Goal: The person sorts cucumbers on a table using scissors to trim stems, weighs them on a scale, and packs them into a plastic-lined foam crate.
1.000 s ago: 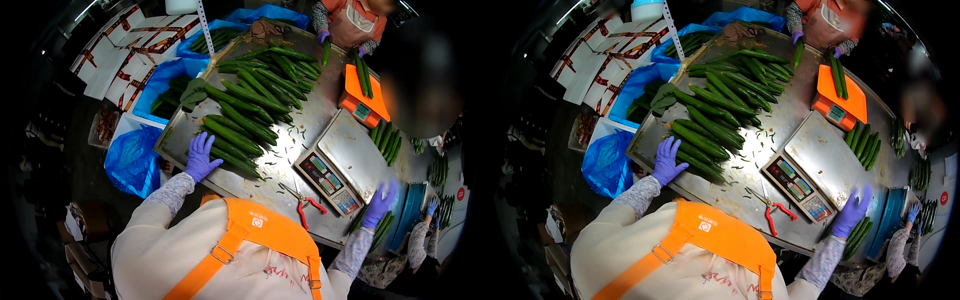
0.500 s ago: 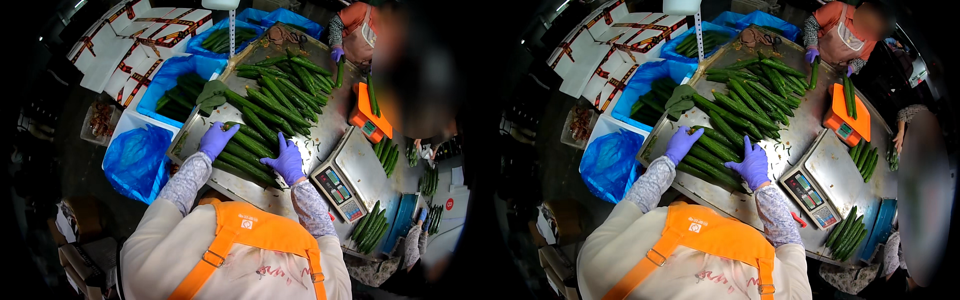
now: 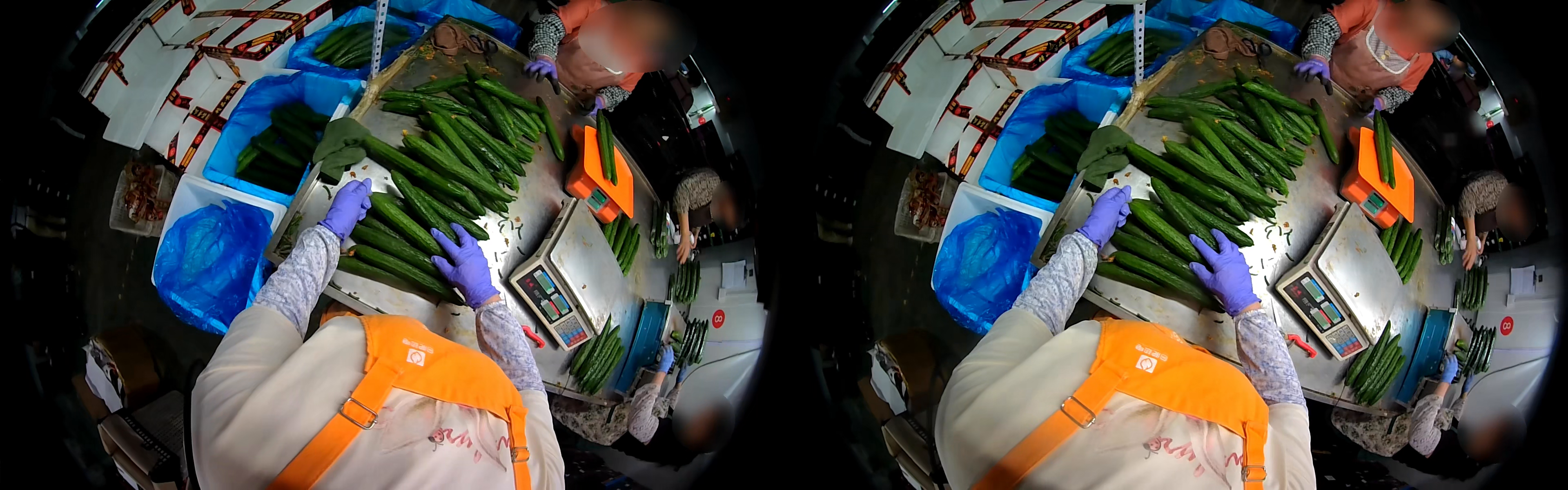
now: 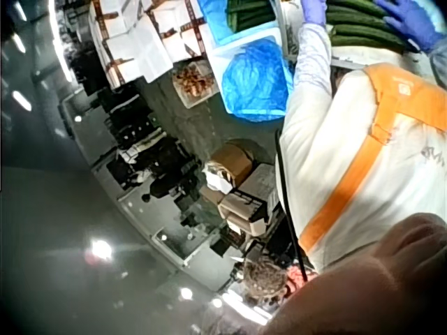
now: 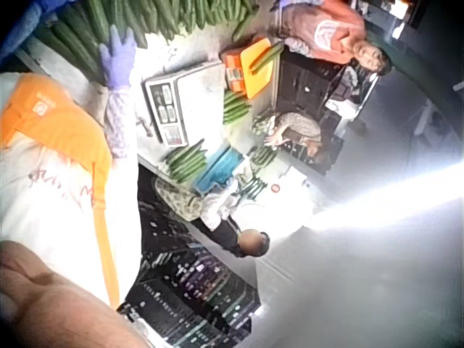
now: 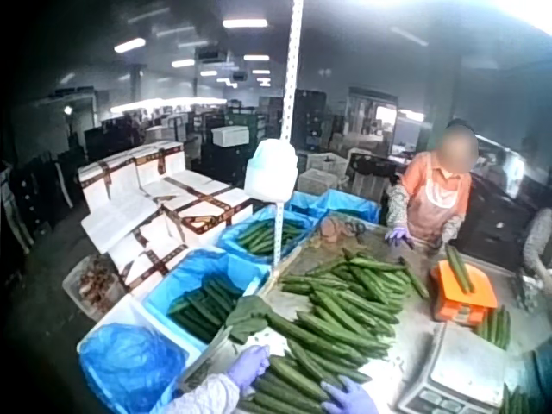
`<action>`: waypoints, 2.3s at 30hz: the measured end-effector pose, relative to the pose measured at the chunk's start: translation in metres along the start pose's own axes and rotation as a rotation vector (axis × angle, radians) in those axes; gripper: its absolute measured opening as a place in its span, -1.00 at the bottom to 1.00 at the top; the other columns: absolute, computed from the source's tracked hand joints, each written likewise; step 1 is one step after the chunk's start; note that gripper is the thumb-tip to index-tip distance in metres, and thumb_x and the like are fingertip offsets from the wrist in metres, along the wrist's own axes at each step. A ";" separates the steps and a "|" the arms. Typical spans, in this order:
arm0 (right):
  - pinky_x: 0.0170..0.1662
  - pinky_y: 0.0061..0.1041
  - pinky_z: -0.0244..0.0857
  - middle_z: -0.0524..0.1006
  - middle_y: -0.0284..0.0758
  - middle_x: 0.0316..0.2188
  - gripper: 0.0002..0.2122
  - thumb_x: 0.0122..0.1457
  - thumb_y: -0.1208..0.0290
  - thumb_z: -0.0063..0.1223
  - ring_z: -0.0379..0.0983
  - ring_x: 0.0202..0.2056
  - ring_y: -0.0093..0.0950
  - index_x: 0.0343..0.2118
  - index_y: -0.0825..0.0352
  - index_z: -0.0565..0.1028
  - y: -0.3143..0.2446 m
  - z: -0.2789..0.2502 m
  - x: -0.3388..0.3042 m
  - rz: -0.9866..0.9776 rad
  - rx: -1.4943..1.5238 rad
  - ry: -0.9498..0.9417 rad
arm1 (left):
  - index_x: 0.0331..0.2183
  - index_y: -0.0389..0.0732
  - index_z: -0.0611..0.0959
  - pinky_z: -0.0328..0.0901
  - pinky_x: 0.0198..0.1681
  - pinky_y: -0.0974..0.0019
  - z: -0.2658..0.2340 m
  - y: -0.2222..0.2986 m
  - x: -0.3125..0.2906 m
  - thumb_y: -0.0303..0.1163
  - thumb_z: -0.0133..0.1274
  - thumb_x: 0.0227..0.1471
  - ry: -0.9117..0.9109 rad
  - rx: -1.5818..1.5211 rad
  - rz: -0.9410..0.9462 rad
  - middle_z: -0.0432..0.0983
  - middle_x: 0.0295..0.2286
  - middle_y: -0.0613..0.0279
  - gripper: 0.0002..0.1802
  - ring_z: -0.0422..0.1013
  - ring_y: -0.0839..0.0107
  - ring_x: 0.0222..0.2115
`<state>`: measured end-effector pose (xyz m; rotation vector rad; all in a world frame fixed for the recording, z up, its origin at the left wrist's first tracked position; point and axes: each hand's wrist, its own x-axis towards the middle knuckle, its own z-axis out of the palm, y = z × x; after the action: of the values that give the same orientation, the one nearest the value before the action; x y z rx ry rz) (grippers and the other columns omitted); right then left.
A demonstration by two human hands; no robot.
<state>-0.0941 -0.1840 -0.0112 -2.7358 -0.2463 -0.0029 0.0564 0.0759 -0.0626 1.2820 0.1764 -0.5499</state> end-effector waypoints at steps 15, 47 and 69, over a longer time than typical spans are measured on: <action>0.02 -0.20 0.31 0.26 0.02 0.10 -0.53 -0.06 0.08 0.22 0.31 0.01 -0.03 -0.03 0.05 0.49 -0.002 0.002 0.006 0.251 0.035 -0.080 | -0.14 -0.24 0.52 0.28 -0.42 0.42 -0.015 0.008 0.010 -0.28 0.05 0.13 0.192 0.077 0.159 0.44 -0.47 0.32 -0.71 0.32 0.56 -0.52; -0.11 -0.29 0.30 0.43 -0.04 -0.24 -0.52 -0.11 0.03 0.17 0.40 -0.20 -0.15 -0.25 0.36 0.51 -0.025 -0.057 -0.088 0.509 0.584 0.074 | 0.05 -0.17 0.36 -0.18 0.21 -0.27 0.062 -0.035 -0.110 0.19 0.22 -0.29 -0.404 1.511 1.192 0.20 0.09 0.02 -0.06 0.06 -0.01 0.16; -0.02 -0.26 0.30 0.49 0.00 -0.13 -0.44 0.03 -0.18 0.03 0.43 -0.07 -0.12 -0.11 0.24 0.52 0.177 -0.150 -0.179 0.954 0.077 0.682 | 0.16 0.03 0.29 -0.28 0.26 -0.17 0.077 -0.054 -0.104 0.14 0.22 -0.39 -0.325 1.778 1.009 0.04 0.22 0.20 0.03 -0.07 0.08 0.23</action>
<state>-0.2345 -0.4327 0.0527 -2.3274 1.1829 -0.6158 -0.0722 0.0243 -0.0427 2.5992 -1.4894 0.1542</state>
